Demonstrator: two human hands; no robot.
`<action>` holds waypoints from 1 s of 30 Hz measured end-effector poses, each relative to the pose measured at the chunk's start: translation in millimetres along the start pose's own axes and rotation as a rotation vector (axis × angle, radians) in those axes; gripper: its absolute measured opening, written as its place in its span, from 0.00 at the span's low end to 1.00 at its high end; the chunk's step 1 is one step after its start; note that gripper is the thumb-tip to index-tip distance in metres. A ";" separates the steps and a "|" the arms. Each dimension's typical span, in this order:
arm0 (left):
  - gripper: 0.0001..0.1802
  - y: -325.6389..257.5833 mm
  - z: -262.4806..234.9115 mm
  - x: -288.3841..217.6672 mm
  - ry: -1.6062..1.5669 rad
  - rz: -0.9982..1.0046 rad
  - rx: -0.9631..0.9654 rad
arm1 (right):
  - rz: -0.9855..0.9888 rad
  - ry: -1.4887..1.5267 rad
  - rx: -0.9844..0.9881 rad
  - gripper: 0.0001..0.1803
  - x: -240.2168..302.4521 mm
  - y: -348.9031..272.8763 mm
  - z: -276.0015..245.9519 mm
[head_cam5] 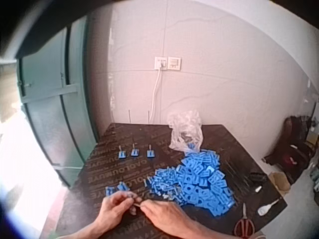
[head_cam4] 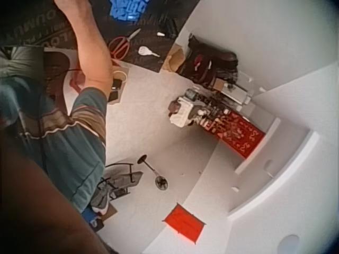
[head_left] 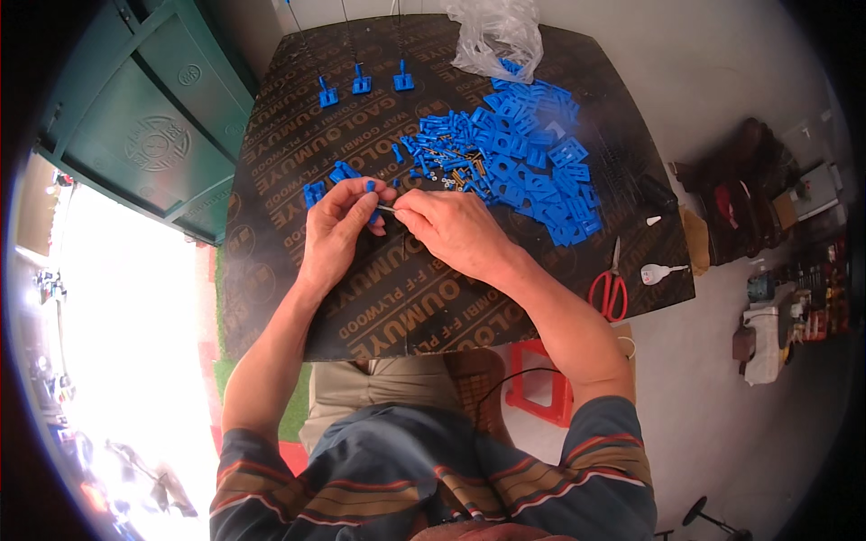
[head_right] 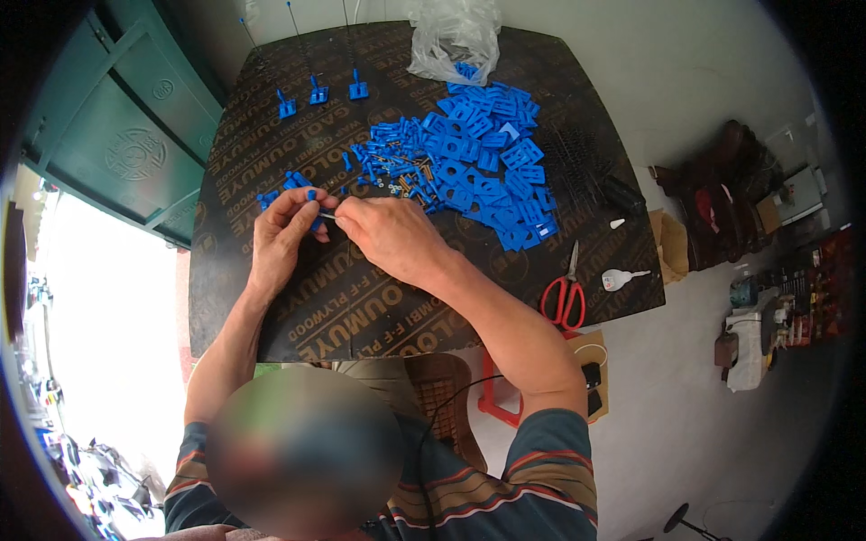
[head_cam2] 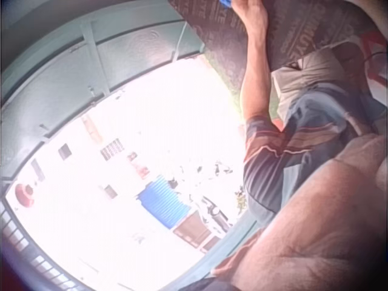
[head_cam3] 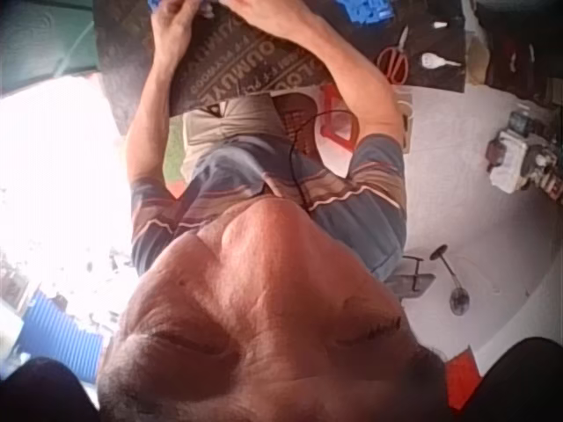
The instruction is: The person assembles plastic clips by fitting components together by hand and pushing pins into place with a screwdriver.
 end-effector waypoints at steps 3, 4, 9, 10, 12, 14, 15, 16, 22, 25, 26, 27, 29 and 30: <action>0.14 -1.1 0.3 -2.2 0.013 0.017 0.009 | 0.068 0.061 0.053 0.08 -2.7 0.8 2.5; 0.14 -0.9 1.0 -2.0 0.008 0.021 0.017 | 0.102 0.092 0.064 0.08 -5.6 0.6 4.8; 0.13 -1.8 1.5 -3.2 -0.002 0.030 0.026 | 0.263 0.181 0.169 0.09 -14.0 -1.3 11.0; 0.13 -1.9 1.0 -3.9 -0.001 0.031 0.018 | 0.273 0.184 0.166 0.08 -12.8 -0.9 9.6; 0.13 -2.9 2.6 -5.7 -0.015 0.038 0.029 | 0.278 0.191 0.171 0.08 -13.8 -1.2 11.1; 0.13 -1.3 3.4 -4.4 -0.024 0.031 0.006 | 0.183 0.113 0.126 0.09 -10.4 1.5 7.5; 0.13 0.1 4.0 -3.9 -0.024 0.035 -0.018 | 0.176 0.115 0.133 0.09 -11.5 1.3 6.8; 0.13 0.9 3.4 -3.2 -0.023 0.038 -0.045 | 0.153 0.073 0.112 0.08 -9.3 3.3 3.3; 0.12 -0.2 -2.6 -8.1 0.012 0.070 -0.156 | 0.037 -0.188 0.115 0.06 -3.3 4.5 -5.1; 0.11 0.1 -5.0 -9.6 0.007 0.088 -0.168 | -0.046 -0.290 0.142 0.05 0.3 2.3 -6.4; 0.11 0.1 -5.6 -9.8 0.062 0.095 -0.165 | -0.084 -0.348 0.161 0.05 2.0 2.2 -5.1; 0.11 0.4 -6.0 -10.1 0.116 0.103 -0.162 | -0.087 -0.346 0.161 0.05 0.8 2.7 -4.4; 0.11 0.6 -3.7 -10.2 0.130 0.115 -0.152 | -0.122 -0.440 0.110 0.05 1.4 3.7 -8.8; 0.11 1.0 -1.9 -11.1 0.146 0.128 -0.139 | -0.122 -0.440 0.110 0.05 0.4 4.4 -10.4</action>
Point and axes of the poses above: each hand's wrist, its own y-axis towards the middle knuckle, its own z-axis out of the palm, x = y × z, the point moved 9 cm from there along y, towards the middle knuckle, and after that the axes turned 8 degrees about -x, right-handed, at the moved point
